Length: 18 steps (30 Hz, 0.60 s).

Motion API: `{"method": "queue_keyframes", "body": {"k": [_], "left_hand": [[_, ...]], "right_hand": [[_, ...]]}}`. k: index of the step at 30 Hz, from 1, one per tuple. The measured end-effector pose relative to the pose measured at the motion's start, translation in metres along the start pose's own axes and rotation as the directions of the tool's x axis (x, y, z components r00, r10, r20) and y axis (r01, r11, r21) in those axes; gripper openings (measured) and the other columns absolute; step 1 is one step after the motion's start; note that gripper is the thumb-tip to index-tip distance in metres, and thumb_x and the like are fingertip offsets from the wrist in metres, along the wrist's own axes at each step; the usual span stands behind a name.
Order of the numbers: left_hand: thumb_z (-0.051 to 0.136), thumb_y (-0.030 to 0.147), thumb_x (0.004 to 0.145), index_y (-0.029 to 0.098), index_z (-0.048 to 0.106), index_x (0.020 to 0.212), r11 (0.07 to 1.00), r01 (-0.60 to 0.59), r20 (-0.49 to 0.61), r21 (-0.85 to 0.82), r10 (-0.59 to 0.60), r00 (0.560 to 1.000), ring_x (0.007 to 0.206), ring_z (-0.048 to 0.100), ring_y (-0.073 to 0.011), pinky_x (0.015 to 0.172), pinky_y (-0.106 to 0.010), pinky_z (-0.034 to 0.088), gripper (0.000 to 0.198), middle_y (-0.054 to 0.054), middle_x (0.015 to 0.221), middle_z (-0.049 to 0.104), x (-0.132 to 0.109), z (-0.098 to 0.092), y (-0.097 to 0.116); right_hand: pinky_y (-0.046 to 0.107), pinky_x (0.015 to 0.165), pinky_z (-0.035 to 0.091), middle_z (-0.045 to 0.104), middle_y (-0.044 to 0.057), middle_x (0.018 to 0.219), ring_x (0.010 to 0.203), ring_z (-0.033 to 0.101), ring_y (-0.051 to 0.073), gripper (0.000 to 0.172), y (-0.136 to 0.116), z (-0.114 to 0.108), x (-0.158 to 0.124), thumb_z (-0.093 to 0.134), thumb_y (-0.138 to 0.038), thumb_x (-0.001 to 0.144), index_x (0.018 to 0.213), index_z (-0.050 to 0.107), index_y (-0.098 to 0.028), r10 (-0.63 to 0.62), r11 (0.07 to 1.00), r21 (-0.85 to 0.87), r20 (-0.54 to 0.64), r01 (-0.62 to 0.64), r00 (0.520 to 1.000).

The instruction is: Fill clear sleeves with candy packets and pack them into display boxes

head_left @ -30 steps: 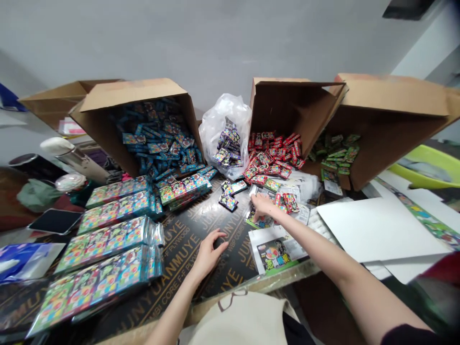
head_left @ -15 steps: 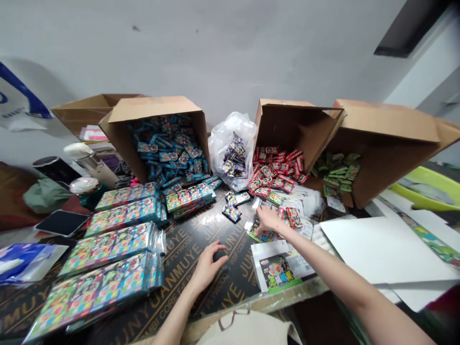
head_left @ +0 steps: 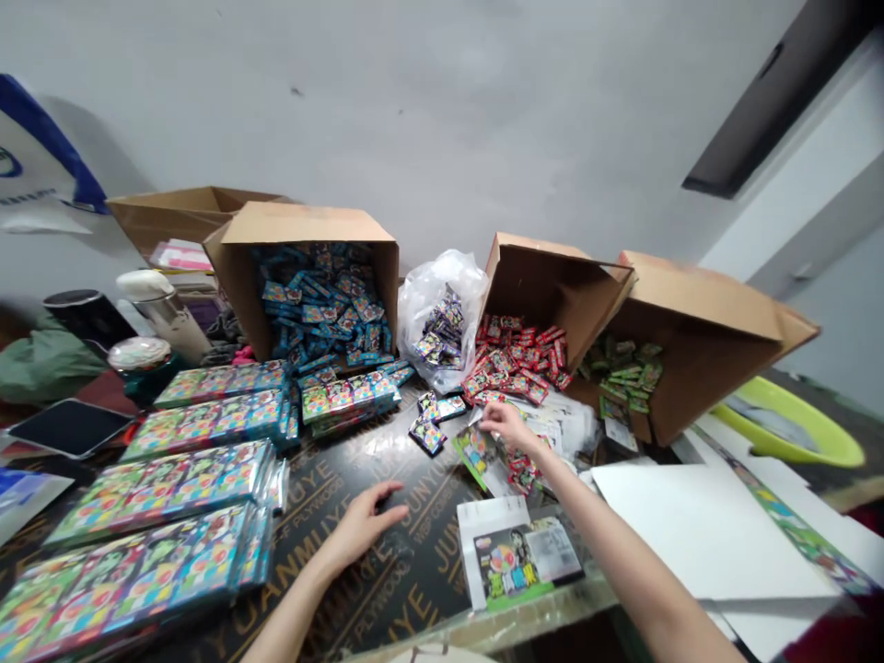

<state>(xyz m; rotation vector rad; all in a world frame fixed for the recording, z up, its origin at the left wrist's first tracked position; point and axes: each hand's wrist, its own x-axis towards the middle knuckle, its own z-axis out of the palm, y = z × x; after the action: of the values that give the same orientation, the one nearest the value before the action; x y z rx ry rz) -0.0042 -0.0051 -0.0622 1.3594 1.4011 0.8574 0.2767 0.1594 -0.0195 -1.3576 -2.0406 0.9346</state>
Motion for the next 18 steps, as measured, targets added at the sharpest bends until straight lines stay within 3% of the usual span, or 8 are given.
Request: {"method": "queue_keyframes", "body": {"k": [3, 6, 8, 10, 13, 16, 18], "left_hand": [[0.057, 0.051, 0.07, 0.018, 0.057, 0.111, 0.988, -0.059, -0.118, -0.14, 0.043, 0.992, 0.112, 0.05, -0.0265, 0.098, -0.042, 0.034, 0.052, -0.011, 0.119, 0.057, 0.013, -0.027, 0.026], [0.041, 0.058, 0.078, 0.019, 0.056, 0.112, 0.973, -0.114, -0.2, -0.199, 0.073, 0.977, 0.114, 0.049, -0.0243, 0.102, -0.042, 0.03, 0.054, -0.009, 0.121, 0.056, 0.017, -0.045, 0.057], [0.037, 0.062, 0.077, 0.021, 0.056, 0.112, 0.962, -0.129, -0.13, -0.24, 0.099, 0.987, 0.116, 0.047, -0.0245, 0.103, -0.042, 0.028, 0.057, -0.007, 0.122, 0.055, 0.012, -0.042, 0.072], [0.037, 0.067, 0.072, 0.021, 0.057, 0.113, 0.937, -0.109, 0.013, -0.331, 0.12, 0.993, 0.116, 0.047, -0.0271, 0.101, -0.044, 0.03, 0.064, -0.008, 0.12, 0.057, 0.0, -0.028, 0.078], [0.036, 0.073, 0.066, 0.018, 0.06, 0.11, 0.888, 0.042, 0.172, -0.459, 0.043, 0.984, 0.109, 0.052, -0.0325, 0.095, -0.048, 0.036, 0.075, -0.011, 0.104, 0.065, -0.022, -0.002, 0.069], [0.041, 0.074, 0.059, 0.025, 0.064, 0.104, 0.881, 0.13, 0.193, -0.456, -0.045, 0.98, 0.103, 0.055, -0.034, 0.09, -0.048, 0.041, 0.071, -0.008, 0.093, 0.069, -0.032, 0.012, 0.056], [0.047, 0.073, 0.054, 0.03, 0.065, 0.101, 0.9, 0.141, 0.176, -0.413, -0.073, 0.982, 0.101, 0.056, -0.0333, 0.087, -0.045, 0.043, 0.066, -0.005, 0.093, 0.069, -0.031, 0.014, 0.051]], "right_hand": [[0.025, 0.06, 0.042, 0.051, -0.002, 0.067, 0.062, 0.052, 0.012, 0.032, -0.03, -0.033, 0.013, 0.053, -0.049, 0.073, 0.072, 0.04, -0.02, -0.086, 0.973, 0.193, -0.211, 0.128, 0.974], [0.025, 0.06, 0.044, 0.051, -0.003, 0.068, 0.062, 0.053, 0.012, 0.032, -0.067, -0.035, 0.006, 0.054, -0.05, 0.074, 0.073, 0.038, -0.022, -0.106, 0.902, 0.365, -0.331, 0.23, 0.938], [0.025, 0.059, 0.044, 0.053, -0.003, 0.066, 0.059, 0.054, 0.012, 0.032, -0.091, -0.013, -0.01, 0.063, -0.044, 0.069, 0.071, 0.041, -0.021, -0.087, 0.799, 0.547, -0.307, 0.25, 0.948], [0.025, 0.057, 0.044, 0.056, -0.003, 0.065, 0.057, 0.055, 0.012, 0.03, -0.109, 0.021, -0.028, 0.068, -0.038, 0.066, 0.072, 0.045, -0.021, -0.061, 0.656, 0.728, -0.21, 0.198, 0.976], [0.023, 0.054, 0.042, 0.054, -0.004, 0.06, 0.053, 0.052, 0.011, 0.03, -0.121, 0.068, -0.046, 0.071, -0.034, 0.064, 0.07, 0.045, -0.02, 0.029, 0.541, 0.828, -0.193, 0.147, 0.981], [0.025, 0.055, 0.042, 0.052, -0.005, 0.059, 0.053, 0.051, 0.011, 0.031, -0.116, 0.088, -0.053, 0.071, -0.035, 0.064, 0.073, 0.045, -0.02, 0.092, 0.579, 0.806, -0.215, 0.123, 0.972], [0.029, 0.065, 0.044, 0.057, -0.001, 0.073, 0.068, 0.055, 0.015, 0.039, -0.11, 0.087, -0.057, 0.074, -0.033, 0.059, 0.086, 0.048, -0.021, 0.102, 0.71, 0.683, -0.342, 0.173, 0.934]]}}
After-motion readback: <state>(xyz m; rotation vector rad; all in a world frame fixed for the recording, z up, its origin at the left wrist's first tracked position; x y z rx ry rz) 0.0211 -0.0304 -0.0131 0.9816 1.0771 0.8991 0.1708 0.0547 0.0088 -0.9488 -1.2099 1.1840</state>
